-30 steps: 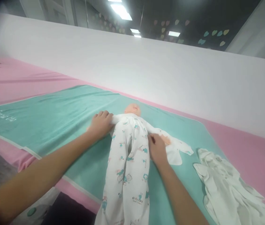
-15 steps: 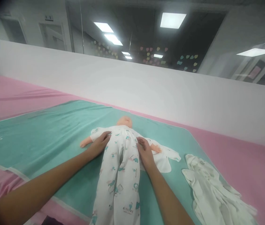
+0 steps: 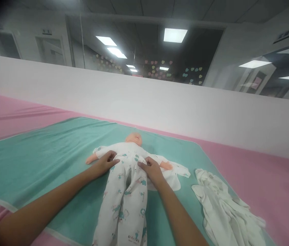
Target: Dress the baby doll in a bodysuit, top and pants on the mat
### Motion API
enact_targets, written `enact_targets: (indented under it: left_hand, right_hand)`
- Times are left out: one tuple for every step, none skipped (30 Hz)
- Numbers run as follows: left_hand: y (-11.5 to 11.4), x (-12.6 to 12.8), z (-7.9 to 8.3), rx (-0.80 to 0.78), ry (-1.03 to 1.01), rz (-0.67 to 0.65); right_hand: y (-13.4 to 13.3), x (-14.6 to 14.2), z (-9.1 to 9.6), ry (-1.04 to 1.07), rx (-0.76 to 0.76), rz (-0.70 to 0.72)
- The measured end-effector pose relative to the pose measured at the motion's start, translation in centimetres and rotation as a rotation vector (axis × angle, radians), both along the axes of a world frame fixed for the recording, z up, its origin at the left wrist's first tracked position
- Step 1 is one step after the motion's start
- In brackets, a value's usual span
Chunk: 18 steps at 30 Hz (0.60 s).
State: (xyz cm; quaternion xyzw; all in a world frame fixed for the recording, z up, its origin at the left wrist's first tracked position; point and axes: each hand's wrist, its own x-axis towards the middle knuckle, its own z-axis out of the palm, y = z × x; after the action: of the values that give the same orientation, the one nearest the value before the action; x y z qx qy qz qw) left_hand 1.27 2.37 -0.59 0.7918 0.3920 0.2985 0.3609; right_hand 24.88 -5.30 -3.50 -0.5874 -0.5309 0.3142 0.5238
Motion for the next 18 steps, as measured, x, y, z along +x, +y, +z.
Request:
enact_targets:
  left_hand:
    - [-0.1, -0.1, 0.2, 0.01, 0.019, -0.018]
    - [-0.2, -0.2, 0.4, 0.021, 0.033, -0.039]
    - [-0.2, -0.3, 0.5, 0.031, 0.039, -0.059]
    - [-0.3, -0.4, 0.7, 0.039, 0.038, -0.078]
    - [-0.3, -0.4, 0.8, 0.041, 0.033, -0.098]
    - [-0.2, -0.5, 0.9, 0.037, 0.032, -0.118]
    - [-0.2, -0.6, 1.0, 0.023, 0.038, -0.132]
    - [-0.1, -0.8, 1.1, 0.003, 0.051, -0.135]
    - [0.0, -1.0, 1.2, -0.019, 0.069, -0.131]
    - [0.2, -1.3, 1.4, -0.04, 0.095, -0.13]
    - [0.4, -1.6, 1.5, -0.064, 0.125, -0.147]
    - [0.5, -2.0, 1.6, -0.092, 0.151, -0.193]
    - [0.7, -2.5, 1.6, -0.122, 0.176, -0.266]
    - [0.8, -2.8, 1.6, -0.154, 0.196, -0.358]
    - [0.9, -3.1, 1.6, -0.181, 0.208, -0.44]
    - [1.0, -3.3, 1.4, -0.191, 0.213, -0.485]
    - [1.0, -3.4, 1.2, -0.185, 0.209, -0.489]
    - [0.9, -3.2, 1.0, -0.16, 0.203, -0.451]
  right_hand:
    - [-0.1, 0.0, 0.1, -0.049, 0.007, -0.015]
    - [-0.2, 0.0, 0.1, -0.091, 0.013, -0.027]
    - [-0.3, 0.0, 0.0, -0.121, 0.016, -0.034]
    - [-0.4, 0.0, -0.1, -0.136, 0.012, -0.036]
    - [-0.5, 0.0, -0.2, -0.135, 0.002, -0.032]
    - [-0.5, 0.1, -0.3, -0.126, -0.013, -0.023]
    - [-0.6, 0.2, -0.5, -0.113, -0.03, -0.012]
    - [-0.7, 0.4, -0.6, -0.099, -0.041, -0.002]
    - [-0.8, 0.5, -0.6, -0.088, -0.046, 0.011]
    - [-1.0, 0.8, -0.6, -0.084, -0.046, 0.028]
    - [-1.2, 1.0, -0.4, -0.088, -0.043, 0.051]
    - [-1.5, 1.3, -0.2, -0.099, -0.042, 0.082]
    - [-1.9, 1.6, 0.1, -0.115, -0.048, 0.126]
    - [-2.4, 1.8, 0.5, -0.133, -0.065, 0.178]
    - [-2.8, 2.0, 1.0, -0.153, -0.091, 0.236]
    - [-3.3, 2.2, 1.4, -0.177, -0.121, 0.289]
    - [-3.6, 2.2, 1.8, -0.206, -0.149, 0.328]
    - [-3.9, 2.1, 2.2, -0.246, -0.17, 0.349]
